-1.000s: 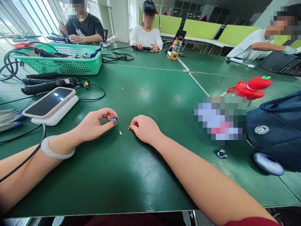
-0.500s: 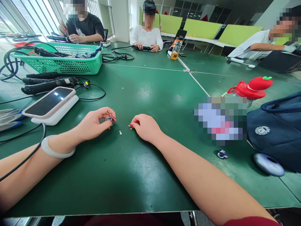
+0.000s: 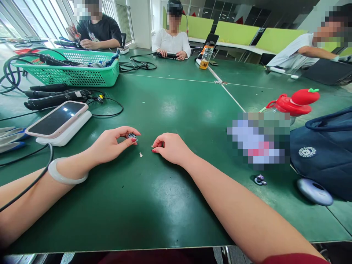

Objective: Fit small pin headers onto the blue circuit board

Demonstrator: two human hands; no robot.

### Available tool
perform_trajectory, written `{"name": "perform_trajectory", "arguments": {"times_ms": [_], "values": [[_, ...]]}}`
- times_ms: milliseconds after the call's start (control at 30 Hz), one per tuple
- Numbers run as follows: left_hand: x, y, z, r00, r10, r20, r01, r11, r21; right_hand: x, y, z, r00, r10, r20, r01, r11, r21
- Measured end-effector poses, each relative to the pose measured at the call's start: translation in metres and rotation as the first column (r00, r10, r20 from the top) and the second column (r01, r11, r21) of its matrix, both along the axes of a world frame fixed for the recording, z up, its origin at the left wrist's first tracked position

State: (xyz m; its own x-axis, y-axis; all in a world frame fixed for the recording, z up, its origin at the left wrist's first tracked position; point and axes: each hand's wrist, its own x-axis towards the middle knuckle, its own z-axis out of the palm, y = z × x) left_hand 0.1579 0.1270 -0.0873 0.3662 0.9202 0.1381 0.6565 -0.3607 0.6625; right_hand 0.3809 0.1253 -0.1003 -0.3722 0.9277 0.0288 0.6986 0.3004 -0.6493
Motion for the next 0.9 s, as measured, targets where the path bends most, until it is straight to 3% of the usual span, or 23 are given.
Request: {"name": "perform_trajectory", "arguments": {"times_ms": [333,667,900], "values": [[0.0005,0.0005,-0.002,0.997,-0.052,-0.058,0.053,0.998,0.02,-0.0057,-0.0053,0.0016,0.978,0.06,0.198,-0.081,0.992,0.095],[-0.0001,0.0028,-0.0023,0.989,-0.086,-0.118,0.093,0.994,0.06,-0.0094,-0.0076,-0.0003,0.973,0.033,0.228,-0.066,0.988,0.14],[0.0006,0.0019,-0.0023,0.996,-0.075,-0.056,0.074,0.997,-0.014,-0.0097,-0.0072,-0.0039,0.972,0.028,0.232,-0.067,0.984,0.163]]}}
